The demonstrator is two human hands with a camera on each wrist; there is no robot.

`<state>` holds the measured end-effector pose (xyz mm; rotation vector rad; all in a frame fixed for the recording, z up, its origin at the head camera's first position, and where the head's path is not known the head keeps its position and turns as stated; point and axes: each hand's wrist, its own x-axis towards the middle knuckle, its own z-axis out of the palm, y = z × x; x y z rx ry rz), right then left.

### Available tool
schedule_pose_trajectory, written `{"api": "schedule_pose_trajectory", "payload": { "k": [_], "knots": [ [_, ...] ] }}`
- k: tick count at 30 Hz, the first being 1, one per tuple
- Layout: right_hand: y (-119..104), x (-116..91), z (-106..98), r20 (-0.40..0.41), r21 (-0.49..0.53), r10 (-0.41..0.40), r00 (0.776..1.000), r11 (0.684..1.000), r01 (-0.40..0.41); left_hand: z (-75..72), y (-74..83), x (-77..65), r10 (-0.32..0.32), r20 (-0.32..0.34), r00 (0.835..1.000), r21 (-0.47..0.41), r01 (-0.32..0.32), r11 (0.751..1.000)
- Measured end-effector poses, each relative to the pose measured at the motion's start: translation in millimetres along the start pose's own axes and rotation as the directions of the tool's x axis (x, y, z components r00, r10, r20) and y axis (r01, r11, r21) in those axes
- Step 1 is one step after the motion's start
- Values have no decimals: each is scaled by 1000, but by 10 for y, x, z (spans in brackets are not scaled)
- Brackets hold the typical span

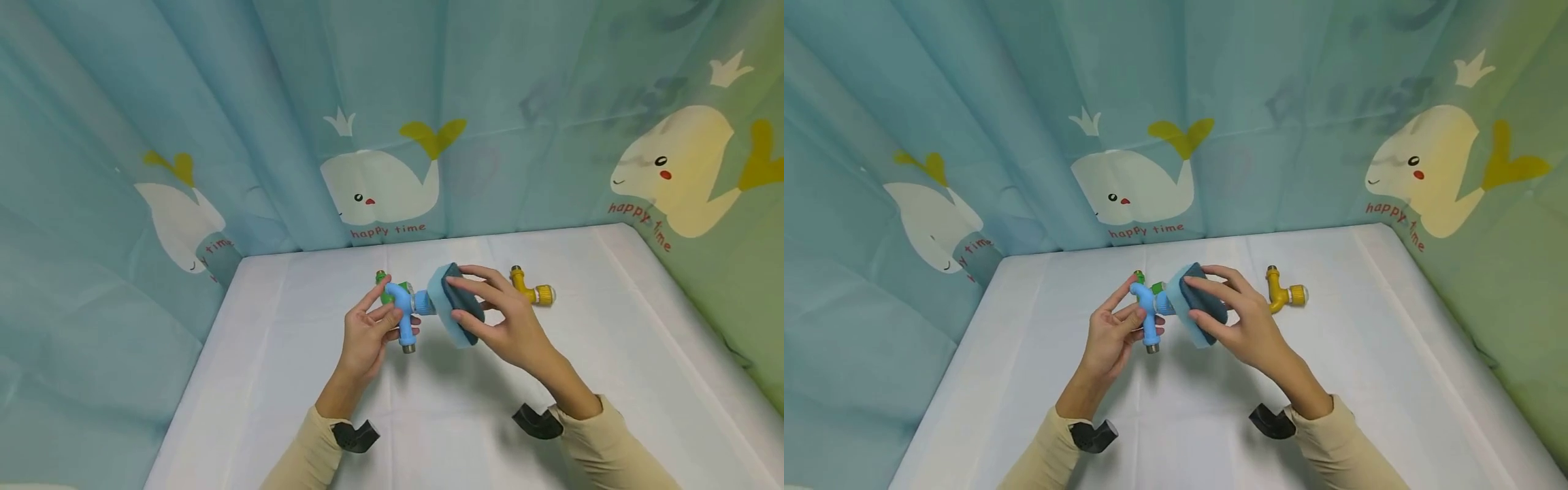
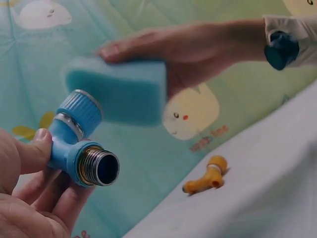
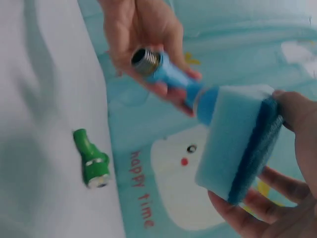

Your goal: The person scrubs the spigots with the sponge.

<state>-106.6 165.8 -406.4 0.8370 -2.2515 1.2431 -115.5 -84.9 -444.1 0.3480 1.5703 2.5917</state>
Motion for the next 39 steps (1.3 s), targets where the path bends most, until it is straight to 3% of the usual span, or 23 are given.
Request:
{"api": "schedule_pose_trajectory", "payload": {
  "k": [2, 9, 15, 18, 21, 25, 28, 31, 35, 39],
  "knots": [
    [-28, 29, 20, 12, 11, -28, 1000, 1000, 28, -3, 3, 12, 2, -10, 1000, -11, -2, 1000],
    [12, 60, 92, -17, -104, -62, 998, 993, 60, -33, -12, 14, -11, -25, 1000, -19, 11, 1000],
    [-67, 155, -20, 140, -167, -150, 979, 971, 172, -41, 15, 18, 81, 0, 997, 154, -80, 985],
    [-66, 195, -81, 188, -193, -129, 974, 967, 165, -59, 23, 17, 98, 18, 995, 212, -100, 972],
    [-77, 215, -98, 210, -122, -113, 971, 983, 140, -77, 12, 25, 95, 40, 995, 219, -102, 970],
    [-53, 224, -71, 195, -57, -91, 977, 993, 104, -71, 10, 30, 67, 45, 997, 105, -72, 992],
    [-14, 203, -25, 104, -56, -46, 994, 997, 52, -43, 21, 33, 18, 34, 999, -32, -17, 999],
    [-38, 160, 56, 23, 52, 2, 1000, 999, -4, -9, 30, 49, -16, 30, 999, -102, 19, 995],
    [-78, 74, 205, 56, 281, 110, 992, 952, -121, 27, 42, 70, -48, 17, 999, -134, 50, 990],
    [-40, 9, 274, 104, 330, 225, 969, 911, -247, 38, 38, 72, -92, 8, 996, -202, 92, 975]
  ]
}}
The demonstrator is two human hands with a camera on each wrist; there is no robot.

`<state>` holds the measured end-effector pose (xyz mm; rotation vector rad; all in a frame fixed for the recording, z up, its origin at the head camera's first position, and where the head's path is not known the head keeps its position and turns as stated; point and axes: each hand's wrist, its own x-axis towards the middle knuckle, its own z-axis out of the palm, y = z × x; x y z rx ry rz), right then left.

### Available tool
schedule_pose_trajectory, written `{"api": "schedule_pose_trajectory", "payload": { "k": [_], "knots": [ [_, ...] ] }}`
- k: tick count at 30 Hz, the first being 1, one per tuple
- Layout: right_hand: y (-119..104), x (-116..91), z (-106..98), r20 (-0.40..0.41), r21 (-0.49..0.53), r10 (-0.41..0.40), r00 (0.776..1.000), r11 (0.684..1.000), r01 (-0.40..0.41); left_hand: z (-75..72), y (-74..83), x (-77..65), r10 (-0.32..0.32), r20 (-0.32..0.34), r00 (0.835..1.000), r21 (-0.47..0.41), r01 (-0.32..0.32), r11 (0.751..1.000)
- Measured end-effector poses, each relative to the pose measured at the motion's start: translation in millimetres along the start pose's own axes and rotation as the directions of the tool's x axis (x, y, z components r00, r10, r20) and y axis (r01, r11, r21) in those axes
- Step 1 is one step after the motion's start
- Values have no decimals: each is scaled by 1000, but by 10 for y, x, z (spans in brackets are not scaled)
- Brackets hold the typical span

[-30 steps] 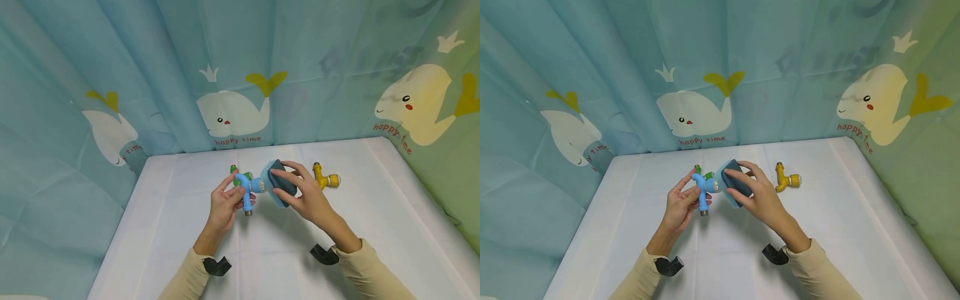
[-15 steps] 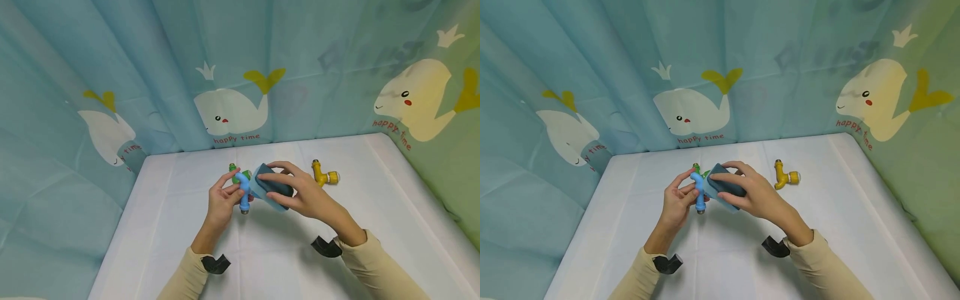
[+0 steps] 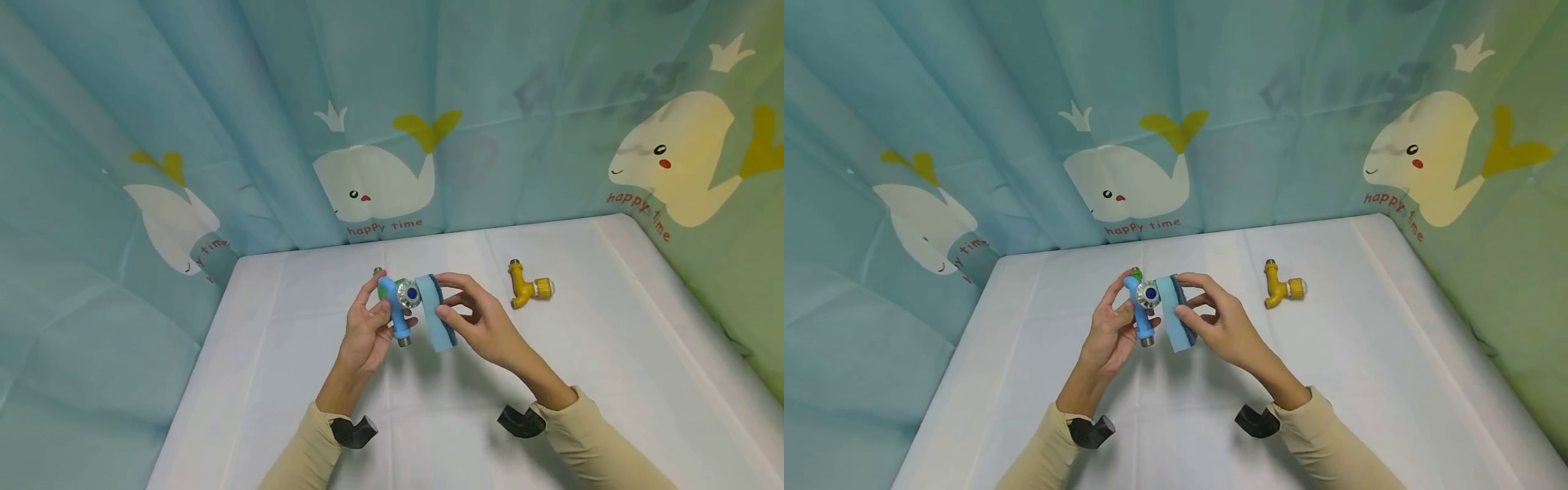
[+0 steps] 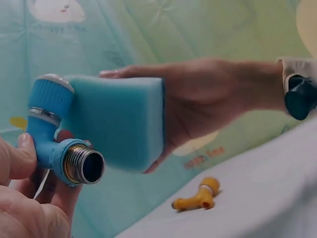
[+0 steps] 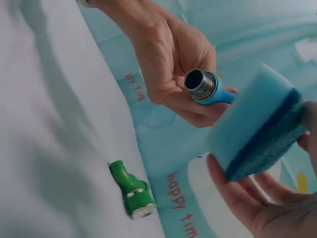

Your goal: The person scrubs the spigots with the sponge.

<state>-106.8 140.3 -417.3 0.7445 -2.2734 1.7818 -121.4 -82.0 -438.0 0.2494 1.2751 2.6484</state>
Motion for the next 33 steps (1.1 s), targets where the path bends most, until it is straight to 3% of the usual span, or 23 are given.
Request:
{"api": "schedule_pose_trajectory", "payload": {
  "k": [3, 9, 11, 13, 16, 20, 22, 24, 27, 29, 33],
  "knots": [
    [-4, 16, -22, -2, 4, 5, 1000, 1000, -5, 0, -3, 7, -9, 14, 1000, -5, 9, 1000],
    [-22, 54, -115, 82, -48, -24, 996, 998, 28, -24, -12, 13, -28, -14, 1000, 12, 28, 1000],
    [-26, 74, -142, 71, -74, -57, 996, 995, 63, -32, -19, 11, -46, -26, 999, -9, 46, 999],
    [-28, 110, -134, 42, -132, -140, 989, 981, 145, -25, -25, 14, -63, -37, 997, -22, 62, 998],
    [-37, 135, -59, 3, -293, -294, 956, 914, 282, 8, -27, 24, -74, -74, 995, -18, 72, 997],
    [-46, 115, 18, 39, -506, -431, 902, 770, 390, 48, -19, 32, -94, -178, 980, -24, 91, 996],
    [-73, 132, 10, 54, -549, -456, 888, 730, 408, 63, -12, 32, -104, -212, 972, -40, 97, 994],
    [-103, 166, -12, 67, -568, -467, 882, 709, 418, 76, -5, 30, -104, -212, 972, -37, 99, 994],
    [-124, 175, -14, 93, -577, -459, 883, 698, 424, 83, 4, 23, -95, -218, 971, -28, 91, 995],
    [-116, 135, -10, 113, -561, -435, 893, 714, 419, 62, 4, 17, -85, -234, 969, -21, 83, 996],
    [-67, 23, 0, 55, -477, -349, 936, 814, 332, 16, 10, 19, -47, -263, 964, -53, 34, 998]
  ]
}}
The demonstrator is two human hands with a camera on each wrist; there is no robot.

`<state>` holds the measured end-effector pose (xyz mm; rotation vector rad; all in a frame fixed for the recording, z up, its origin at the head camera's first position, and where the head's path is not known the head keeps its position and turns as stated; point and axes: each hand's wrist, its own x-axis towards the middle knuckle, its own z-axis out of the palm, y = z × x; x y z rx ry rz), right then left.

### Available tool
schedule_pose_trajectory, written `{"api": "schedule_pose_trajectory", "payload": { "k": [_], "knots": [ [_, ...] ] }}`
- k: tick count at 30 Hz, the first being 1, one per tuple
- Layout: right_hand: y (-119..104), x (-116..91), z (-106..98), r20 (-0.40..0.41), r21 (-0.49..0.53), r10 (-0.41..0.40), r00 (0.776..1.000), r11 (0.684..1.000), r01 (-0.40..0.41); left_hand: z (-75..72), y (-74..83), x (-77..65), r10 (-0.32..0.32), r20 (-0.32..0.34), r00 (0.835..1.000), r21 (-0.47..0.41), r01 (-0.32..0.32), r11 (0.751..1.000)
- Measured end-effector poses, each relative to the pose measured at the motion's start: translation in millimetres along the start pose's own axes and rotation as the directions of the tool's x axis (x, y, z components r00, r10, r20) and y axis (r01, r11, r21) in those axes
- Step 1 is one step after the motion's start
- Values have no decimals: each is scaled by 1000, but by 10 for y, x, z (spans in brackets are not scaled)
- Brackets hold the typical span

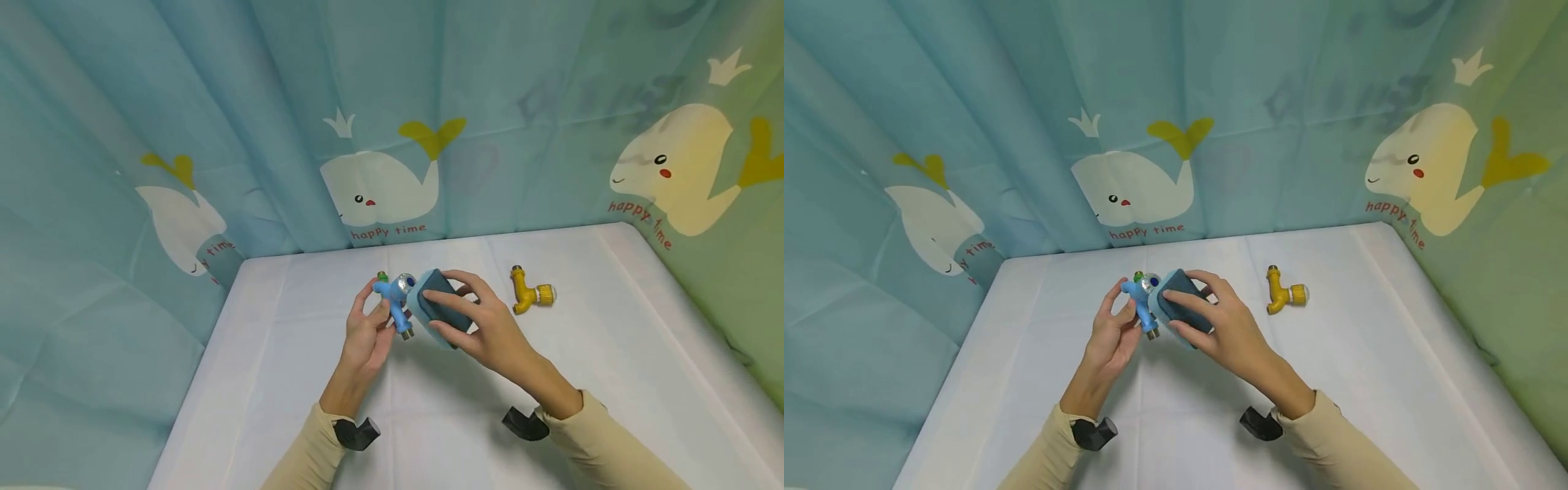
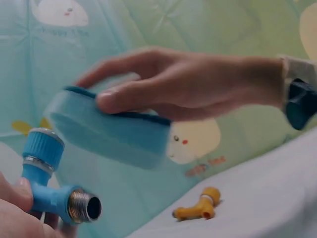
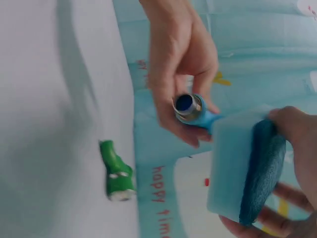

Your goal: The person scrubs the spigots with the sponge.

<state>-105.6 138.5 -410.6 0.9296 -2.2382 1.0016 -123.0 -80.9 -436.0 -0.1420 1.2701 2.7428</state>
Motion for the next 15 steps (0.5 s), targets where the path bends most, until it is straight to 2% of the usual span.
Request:
{"api": "schedule_pose_trajectory", "payload": {
  "k": [3, 7, 11, 15],
  "knots": [
    [-5, -49, 65, -9, 98, 120, 993, 988, -119, 13, 9, 17, 46, 10, 999, -15, -46, 999],
    [-44, -13, 202, 17, 183, 229, 973, 956, -228, 59, 9, 15, 88, -2, 996, 37, -88, 995],
    [-70, 22, 255, 99, 179, 242, 965, 950, -256, 78, -3, -11, 142, -53, 988, 122, -135, 983],
    [-20, 31, 166, 193, 111, 242, 951, 957, -267, 72, -6, -21, 189, -52, 981, 170, -178, 969]
  ]
}}
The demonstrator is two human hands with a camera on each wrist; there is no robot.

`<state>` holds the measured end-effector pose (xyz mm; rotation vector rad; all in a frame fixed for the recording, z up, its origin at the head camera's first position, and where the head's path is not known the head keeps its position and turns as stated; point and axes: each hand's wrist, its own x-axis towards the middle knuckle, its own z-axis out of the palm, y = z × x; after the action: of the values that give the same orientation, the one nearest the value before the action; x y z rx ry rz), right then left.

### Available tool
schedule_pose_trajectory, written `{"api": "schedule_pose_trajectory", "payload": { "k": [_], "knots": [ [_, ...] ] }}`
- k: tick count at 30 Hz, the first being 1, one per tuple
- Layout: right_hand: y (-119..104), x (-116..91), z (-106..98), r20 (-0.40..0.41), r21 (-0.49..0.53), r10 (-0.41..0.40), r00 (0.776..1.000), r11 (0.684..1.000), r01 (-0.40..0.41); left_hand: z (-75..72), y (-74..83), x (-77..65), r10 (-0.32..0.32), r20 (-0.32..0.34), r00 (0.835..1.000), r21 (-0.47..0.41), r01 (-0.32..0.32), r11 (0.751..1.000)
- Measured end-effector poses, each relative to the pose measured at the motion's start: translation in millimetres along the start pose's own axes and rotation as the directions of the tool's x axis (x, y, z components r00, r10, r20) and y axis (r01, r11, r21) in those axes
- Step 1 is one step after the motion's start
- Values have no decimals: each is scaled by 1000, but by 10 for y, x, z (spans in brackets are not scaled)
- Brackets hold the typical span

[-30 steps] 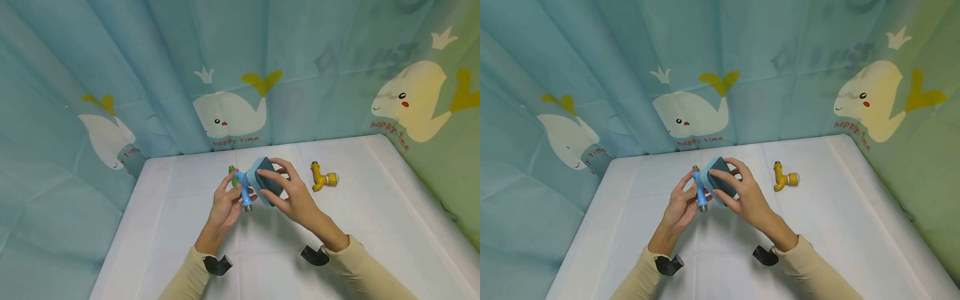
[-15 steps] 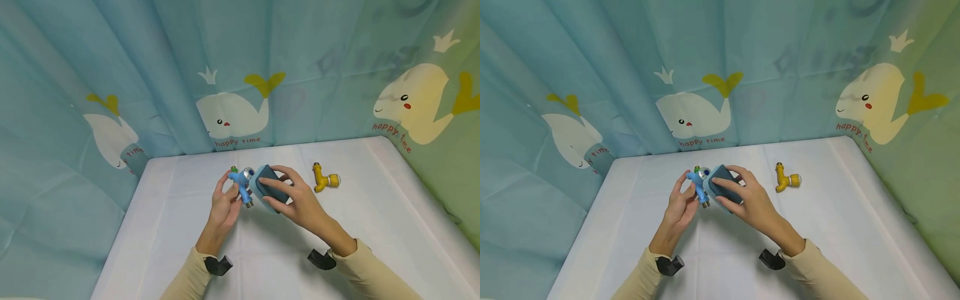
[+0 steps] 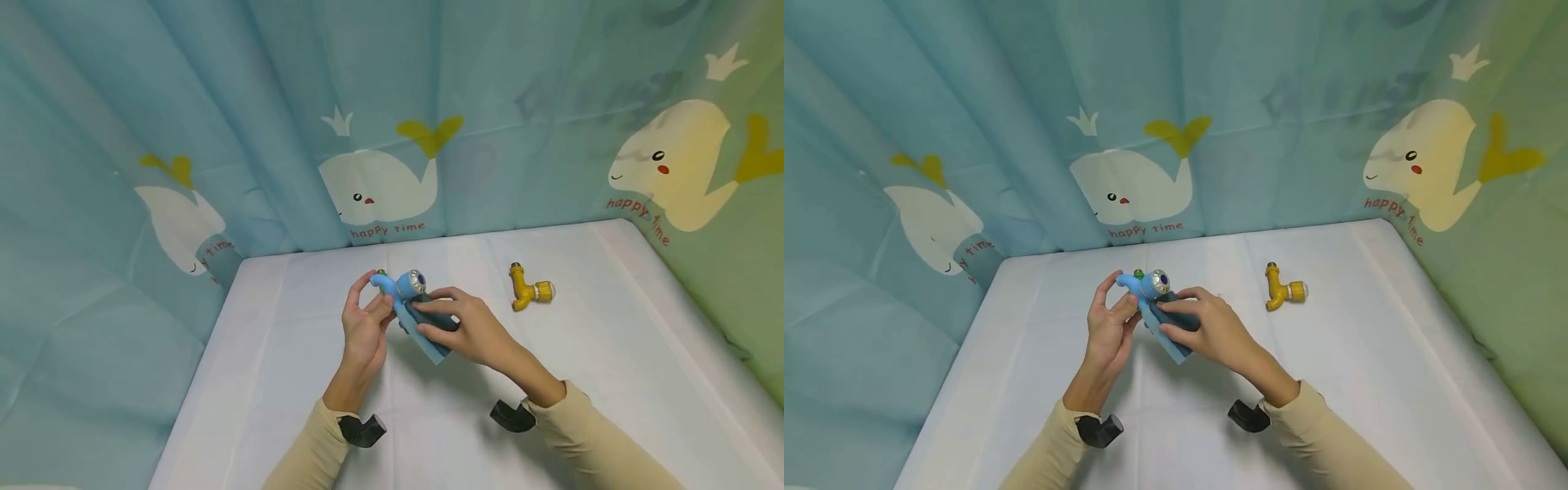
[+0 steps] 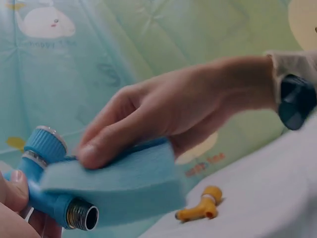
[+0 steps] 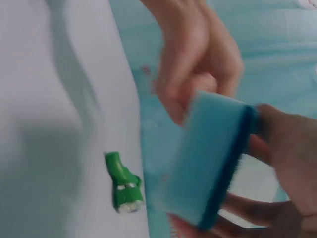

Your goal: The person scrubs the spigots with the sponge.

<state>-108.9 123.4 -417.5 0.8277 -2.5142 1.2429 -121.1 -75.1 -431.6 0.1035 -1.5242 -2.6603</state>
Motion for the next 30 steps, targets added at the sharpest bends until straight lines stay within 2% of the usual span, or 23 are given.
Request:
{"api": "schedule_pose_trajectory", "payload": {
  "k": [5, 8, 13, 16, 19, 22, 23, 28, 30],
  "knots": [
    [25, 16, -73, -28, 28, 40, 999, 999, -40, -4, -2, 17, 59, 24, 998, 18, -59, 998],
    [7, 36, -67, -17, 44, 37, 999, 998, -36, 1, -9, 24, 63, 50, 997, 33, -65, 997],
    [21, 47, -92, -12, -79, 28, 1000, 996, -29, -14, -27, 31, 53, 47, 997, 11, -54, 999],
    [17, 45, -95, -15, -81, 16, 1000, 997, -17, -24, -31, 50, 67, 49, 997, 10, -67, 998],
    [8, 48, -94, 19, -86, 10, 1000, 996, -8, -29, -24, 73, 70, 64, 996, 16, -71, 997],
    [40, 32, -111, 26, -147, 16, 1000, 989, -12, -47, -22, 81, 39, 82, 996, 10, -40, 999],
    [51, 27, -115, 21, -139, 22, 1000, 990, -19, -56, -21, 79, 29, 87, 996, 5, -29, 1000],
    [61, -23, -75, 8, 38, -33, 999, 999, 32, -91, -18, 73, -28, 132, 991, -37, 33, 999],
    [60, -29, -83, 15, 55, -63, 998, 997, 62, -89, -16, 69, -74, 140, 987, -72, 85, 994]
  ]
}}
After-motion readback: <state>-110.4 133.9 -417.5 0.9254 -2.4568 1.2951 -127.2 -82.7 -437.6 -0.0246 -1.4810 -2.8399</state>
